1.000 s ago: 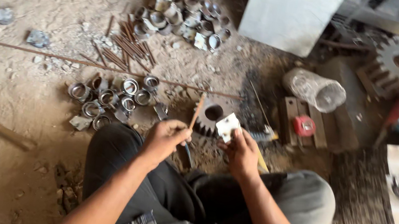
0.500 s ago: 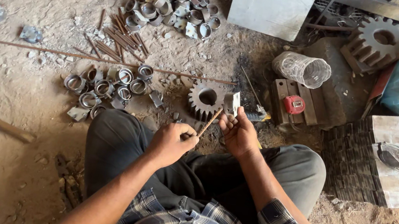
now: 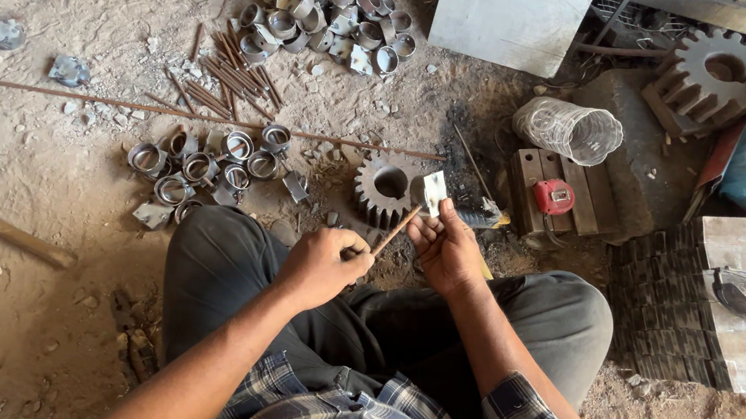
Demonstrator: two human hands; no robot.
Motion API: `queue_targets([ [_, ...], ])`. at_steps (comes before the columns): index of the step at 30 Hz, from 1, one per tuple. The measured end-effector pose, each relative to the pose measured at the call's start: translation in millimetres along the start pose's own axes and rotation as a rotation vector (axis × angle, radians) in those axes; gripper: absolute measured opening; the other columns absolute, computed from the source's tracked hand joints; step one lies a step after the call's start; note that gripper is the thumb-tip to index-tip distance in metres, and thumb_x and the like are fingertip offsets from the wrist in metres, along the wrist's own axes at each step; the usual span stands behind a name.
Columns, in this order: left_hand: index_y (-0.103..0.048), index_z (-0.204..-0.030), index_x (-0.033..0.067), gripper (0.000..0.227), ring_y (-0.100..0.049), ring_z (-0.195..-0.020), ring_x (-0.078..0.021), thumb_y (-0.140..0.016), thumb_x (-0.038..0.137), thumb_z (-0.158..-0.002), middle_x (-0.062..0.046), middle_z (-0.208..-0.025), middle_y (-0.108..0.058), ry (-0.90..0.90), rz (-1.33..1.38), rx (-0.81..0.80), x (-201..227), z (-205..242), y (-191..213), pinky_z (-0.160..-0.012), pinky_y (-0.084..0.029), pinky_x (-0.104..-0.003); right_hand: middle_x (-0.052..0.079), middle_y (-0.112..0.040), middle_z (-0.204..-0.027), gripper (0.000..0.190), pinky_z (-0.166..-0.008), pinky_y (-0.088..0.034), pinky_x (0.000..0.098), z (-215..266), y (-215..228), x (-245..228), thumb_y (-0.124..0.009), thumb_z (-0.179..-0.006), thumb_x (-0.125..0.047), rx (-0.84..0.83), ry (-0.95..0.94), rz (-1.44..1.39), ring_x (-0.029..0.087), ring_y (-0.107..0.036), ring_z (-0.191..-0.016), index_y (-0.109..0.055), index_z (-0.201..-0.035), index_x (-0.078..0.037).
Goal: The person sits on the floor and welds small metal rings onto a larger gear-like metal piece using a handheld welding tool. They repeatedly pick up rings, position them on the gear, and weld them in place, creating sparks.
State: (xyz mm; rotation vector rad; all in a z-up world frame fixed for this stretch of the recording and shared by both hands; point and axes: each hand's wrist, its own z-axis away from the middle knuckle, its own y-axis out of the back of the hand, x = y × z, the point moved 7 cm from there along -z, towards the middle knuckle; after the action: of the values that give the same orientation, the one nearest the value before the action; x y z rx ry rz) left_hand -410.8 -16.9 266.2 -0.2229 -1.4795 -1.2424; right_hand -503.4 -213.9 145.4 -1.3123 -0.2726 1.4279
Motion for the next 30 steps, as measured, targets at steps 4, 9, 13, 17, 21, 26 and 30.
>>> queue_targets([
  [4, -0.079, -0.093, 0.0055, 0.019, -0.073, -0.062, -0.0091, -0.07, 0.022, -0.089, -0.004, -0.074, -0.078, 0.053, 0.154, -0.071, -11.4, -4.3, -9.0, -0.056, -0.058, -0.026, 0.012, -0.075, -0.089, 0.029, -0.078, -0.065, 0.0331, 2.3, -6.3, -2.9, -0.059, -0.106, -0.028, -0.013, 0.012, -0.005, 0.021, -0.076, -0.083, -0.066, -0.104, 0.0],
  [9, -0.077, -0.096, -0.0021, 0.019, -0.067, -0.058, -0.0106, -0.068, 0.015, -0.092, -0.008, -0.075, -0.074, 0.169, 0.512, -0.161, -26.1, -8.8, -24.8, -0.05, -0.055, -0.025, 0.012, -0.075, -0.09, 0.028, -0.08, -0.065, 0.0342, 1.5, -7.1, -2.7, -0.059, -0.105, -0.027, -0.005, 0.016, -0.006, 0.022, -0.076, -0.085, -0.066, -0.104, 0.0],
  [13, -0.075, -0.099, -0.0033, 0.022, -0.066, -0.058, -0.0113, -0.067, 0.016, -0.093, -0.008, -0.076, -0.073, 0.227, 0.694, -0.221, -31.4, -9.8, -32.3, -0.051, -0.055, -0.025, 0.012, -0.075, -0.092, 0.028, -0.081, -0.065, 0.0354, -0.2, -6.3, -4.6, -0.059, -0.105, -0.026, -0.015, 0.032, -0.002, 0.022, -0.076, -0.087, -0.067, -0.105, 0.0],
  [17, -0.075, -0.105, -0.0031, 0.025, -0.067, -0.058, -0.0114, -0.066, 0.017, -0.094, -0.007, -0.076, -0.072, 0.278, 0.809, -0.26, -33.0, -9.7, -36.3, -0.053, -0.056, -0.025, 0.012, -0.075, -0.093, 0.028, -0.082, -0.065, 0.0354, -0.8, -5.6, -5.3, -0.059, -0.105, -0.027, -0.02, 0.045, 0.007, 0.022, -0.076, -0.088, -0.067, -0.106, 0.001],
  [21, -0.075, -0.109, -0.0032, 0.027, -0.065, -0.058, -0.0113, -0.065, 0.017, -0.093, -0.006, -0.075, -0.07, 0.255, 0.821, -0.25, -28.8, -10.3, -36.3, -0.051, -0.055, -0.025, 0.012, -0.075, -0.092, 0.027, -0.081, -0.065, 0.0356, -2.2, -2.0, -4.7, -0.06, -0.105, -0.026, -0.014, 0.047, 0.01, 0.022, -0.076, -0.087, -0.067, -0.106, 0.0],
  [26, -0.079, -0.106, 0.0043, 0.022, -0.066, -0.056, -0.0084, -0.068, 0.017, -0.092, -0.006, -0.073, -0.074, 0.136, 0.37, -0.059, -17.0, -11.5, -14.2, -0.05, -0.053, -0.025, 0.013, -0.074, -0.092, 0.027, -0.08, -0.065, 0.036, -5.1, -1.9, -9.3, -0.061, -0.106, -0.026, -0.061, 0.077, 0.02, 0.023, -0.077, -0.087, -0.066, -0.106, 0.001],
  [30, -0.081, -0.101, 0.0074, 0.018, -0.068, -0.056, -0.0087, -0.073, 0.015, -0.086, -0.005, -0.076, -0.078, -0.089, -0.017, 0.132, 6.0, -6.7, 5.6, -0.052, -0.053, -0.026, 0.014, -0.075, -0.093, 0.029, -0.078, -0.065, 0.0345, -3.5, -2.9, -13.2, -0.06, -0.105, -0.024, -0.064, 0.116, 0.093, 0.021, -0.077, -0.084, -0.066, -0.113, 0.003],
])
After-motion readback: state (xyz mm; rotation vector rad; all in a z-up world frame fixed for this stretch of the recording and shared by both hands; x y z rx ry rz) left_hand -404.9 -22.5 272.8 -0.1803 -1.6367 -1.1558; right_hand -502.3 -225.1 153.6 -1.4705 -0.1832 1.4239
